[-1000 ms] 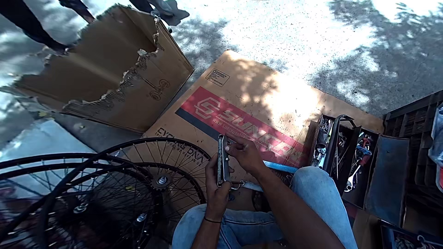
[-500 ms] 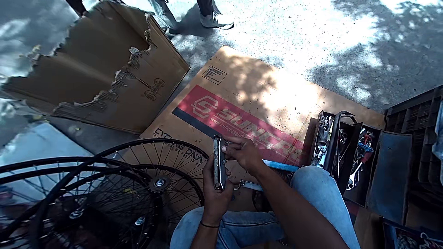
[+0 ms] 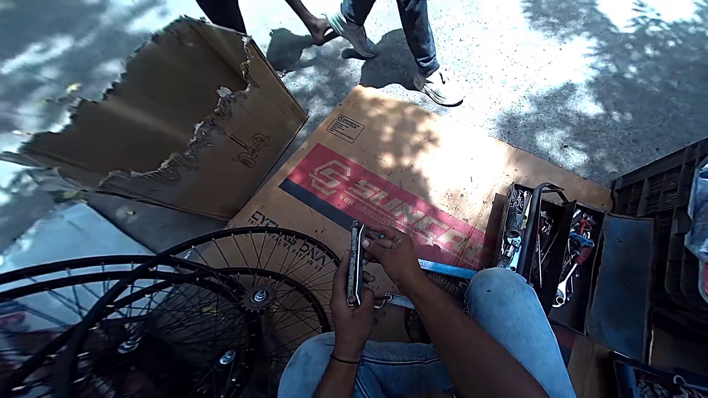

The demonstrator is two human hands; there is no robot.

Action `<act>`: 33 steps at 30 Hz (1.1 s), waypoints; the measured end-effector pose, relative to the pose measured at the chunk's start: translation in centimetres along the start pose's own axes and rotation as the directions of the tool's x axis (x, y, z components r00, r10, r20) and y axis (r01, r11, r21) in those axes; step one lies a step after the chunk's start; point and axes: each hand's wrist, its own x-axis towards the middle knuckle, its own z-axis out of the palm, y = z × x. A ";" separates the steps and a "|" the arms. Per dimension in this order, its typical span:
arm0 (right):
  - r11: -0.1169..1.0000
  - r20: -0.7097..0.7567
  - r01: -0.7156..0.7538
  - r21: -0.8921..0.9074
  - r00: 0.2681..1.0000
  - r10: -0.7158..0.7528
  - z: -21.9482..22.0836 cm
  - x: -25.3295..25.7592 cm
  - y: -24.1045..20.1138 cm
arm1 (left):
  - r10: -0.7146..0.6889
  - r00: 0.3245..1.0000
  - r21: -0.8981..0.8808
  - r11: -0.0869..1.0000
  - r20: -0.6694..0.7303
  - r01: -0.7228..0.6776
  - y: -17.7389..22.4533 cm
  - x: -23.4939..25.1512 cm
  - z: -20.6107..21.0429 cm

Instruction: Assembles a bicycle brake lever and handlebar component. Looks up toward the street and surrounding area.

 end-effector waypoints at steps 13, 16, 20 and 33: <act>0.997 -0.043 -0.045 -0.055 0.998 0.042 0.1 -0.1 -1.0 | 0.009 1.000 0.018 1.000 -0.028 -0.009 -0.1 0.1 0.2; 0.994 -0.034 -0.108 0.016 0.993 0.109 0.0 -0.1 -0.8 | 0.014 0.998 0.015 1.000 -0.065 -0.013 -0.3 -0.1 0.5; 0.995 -0.008 -0.094 0.021 0.996 0.094 -0.1 -0.9 -0.6 | -0.011 0.995 -0.003 1.000 -0.102 0.011 -0.7 -0.6 0.8; 0.984 -0.029 -0.179 0.010 0.983 0.179 1.0 0.1 -0.9 | -0.040 0.986 -0.058 0.998 -0.161 0.031 -1.3 -0.1 1.3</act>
